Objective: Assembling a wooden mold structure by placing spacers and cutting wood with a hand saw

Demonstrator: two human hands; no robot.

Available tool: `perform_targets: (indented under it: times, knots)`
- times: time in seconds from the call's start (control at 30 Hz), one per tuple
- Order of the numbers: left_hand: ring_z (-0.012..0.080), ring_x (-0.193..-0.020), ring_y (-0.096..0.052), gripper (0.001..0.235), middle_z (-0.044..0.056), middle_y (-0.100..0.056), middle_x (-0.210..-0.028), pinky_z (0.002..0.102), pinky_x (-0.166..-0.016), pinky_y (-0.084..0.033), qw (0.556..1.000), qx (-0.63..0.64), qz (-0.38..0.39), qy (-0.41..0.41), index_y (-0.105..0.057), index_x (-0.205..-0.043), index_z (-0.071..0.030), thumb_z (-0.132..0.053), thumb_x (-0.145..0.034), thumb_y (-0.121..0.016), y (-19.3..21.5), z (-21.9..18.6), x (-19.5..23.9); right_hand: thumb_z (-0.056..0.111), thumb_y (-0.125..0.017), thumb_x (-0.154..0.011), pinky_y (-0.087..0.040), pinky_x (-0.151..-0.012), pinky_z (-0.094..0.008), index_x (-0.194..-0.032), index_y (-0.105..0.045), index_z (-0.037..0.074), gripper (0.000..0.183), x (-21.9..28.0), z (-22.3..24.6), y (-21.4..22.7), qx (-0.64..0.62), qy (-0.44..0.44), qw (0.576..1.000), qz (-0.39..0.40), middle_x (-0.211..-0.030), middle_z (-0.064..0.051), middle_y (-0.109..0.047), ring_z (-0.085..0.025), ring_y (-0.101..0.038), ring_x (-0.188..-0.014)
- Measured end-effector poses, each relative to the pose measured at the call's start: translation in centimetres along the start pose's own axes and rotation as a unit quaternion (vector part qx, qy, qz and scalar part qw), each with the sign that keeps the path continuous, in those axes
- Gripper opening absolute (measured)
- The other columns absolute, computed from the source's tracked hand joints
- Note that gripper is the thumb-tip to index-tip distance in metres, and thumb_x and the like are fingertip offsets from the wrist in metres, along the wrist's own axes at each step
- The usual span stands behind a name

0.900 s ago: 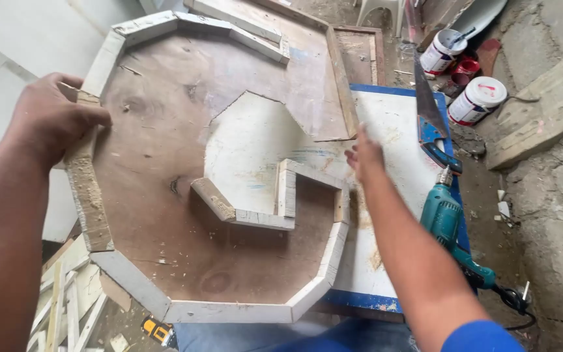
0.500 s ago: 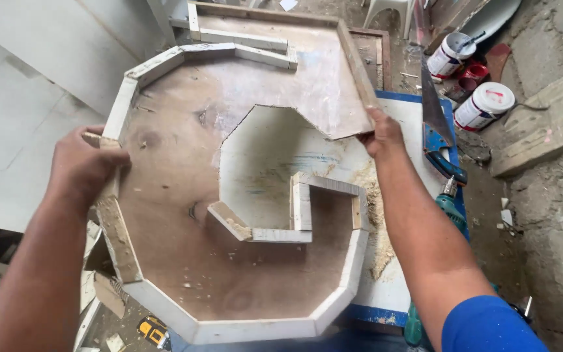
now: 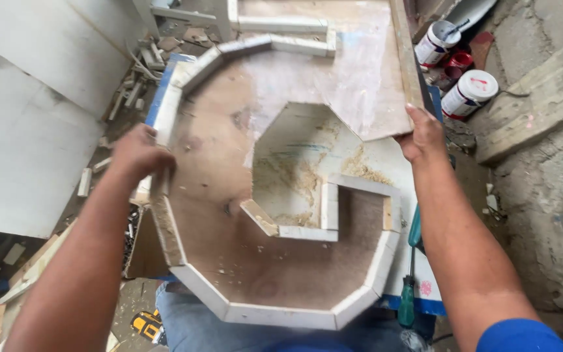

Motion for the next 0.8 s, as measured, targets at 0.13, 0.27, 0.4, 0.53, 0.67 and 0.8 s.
perform_targets:
  times: [0.13, 0.27, 0.4, 0.53, 0.67, 0.8]
  knots:
    - [0.0421, -0.125, -0.064, 0.075, 0.023, -0.073, -0.122, 0.054, -0.104, -0.050, 0.989, -0.140, 0.052, 0.010, -0.069, -0.125, -0.004, -0.028, -0.059, -0.092, -1.4, -2.7, 2.7, 0.017, -0.083, -0.087, -0.061, -0.086, -0.065, -0.129, -0.068, 0.012, 0.045, -1.3, -1.8, 2.7, 0.033, -0.013, 0.999, 0.002, -0.118, -0.016, -0.073, -0.036, -0.075, -0.104]
    - [0.0461, -0.116, -0.068, 0.071, 0.028, -0.074, -0.114, 0.056, -0.096, -0.055, 0.976, -0.212, 0.059, 0.002, -0.072, -0.121, 0.003, -0.030, -0.060, -0.088, -4.0, -1.2, 1.6, 0.021, -0.083, -0.091, -0.060, -0.087, -0.065, -0.135, -0.064, 0.013, 0.049, -1.4, -3.8, 3.4, 0.058, -0.031, 0.998, 0.006, -0.122, -0.017, -0.071, -0.037, -0.072, -0.106]
    - [0.0474, -0.099, -0.072, 0.068, 0.027, -0.074, -0.099, 0.056, -0.081, -0.059, 0.978, -0.204, 0.046, 0.015, -0.074, -0.117, 0.002, -0.037, -0.062, -0.084, -5.5, 1.0, -0.3, 0.027, -0.082, -0.093, -0.063, -0.084, -0.060, -0.140, -0.058, 0.011, 0.055, -0.2, -4.5, 3.7, 0.104, -0.060, 0.993, -0.016, -0.120, -0.016, -0.071, -0.035, -0.073, -0.101]
    - [0.0464, -0.093, -0.074, 0.062, 0.029, -0.074, -0.098, 0.055, -0.076, -0.059, 0.975, -0.216, 0.060, 0.013, -0.074, -0.117, 0.006, -0.035, -0.072, -0.080, -4.5, 0.6, -0.5, 0.031, -0.081, -0.095, -0.064, -0.080, -0.055, -0.144, -0.053, 0.008, 0.062, -1.5, -5.3, 5.5, 0.172, -0.066, 0.983, -0.015, -0.118, -0.016, -0.068, -0.033, -0.070, -0.098]
    - [0.0420, -0.083, -0.077, 0.041, 0.028, -0.076, -0.097, 0.054, -0.075, -0.061, 0.973, -0.220, 0.065, -0.019, -0.075, -0.122, -0.005, -0.027, -0.089, -0.067, -2.1, 1.2, -0.7, 0.034, -0.078, -0.099, -0.067, -0.072, -0.054, -0.147, -0.049, 0.008, 0.061, -4.5, -7.1, 8.0, 0.231, -0.075, 0.970, -0.011, -0.117, -0.023, -0.065, -0.039, -0.072, -0.092]
    - [0.0424, -0.108, -0.072, 0.075, 0.020, -0.075, -0.117, 0.054, -0.084, -0.058, 0.971, -0.226, 0.064, -0.036, -0.067, -0.140, -0.015, -0.018, -0.067, -0.084, -1.4, 1.1, -1.2, 0.033, -0.072, -0.104, -0.064, -0.071, -0.067, -0.154, -0.042, 0.018, 0.060, -4.1, -7.0, 7.5, 0.253, -0.075, 0.964, -0.027, -0.125, -0.029, -0.062, -0.053, -0.070, -0.096]
Point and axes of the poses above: each hand's wrist, its own x-axis away from the middle knuckle, its own y-axis out of the back of the hand, z = x × y, the point moved 4 cm from there along -x, towards the middle knuckle
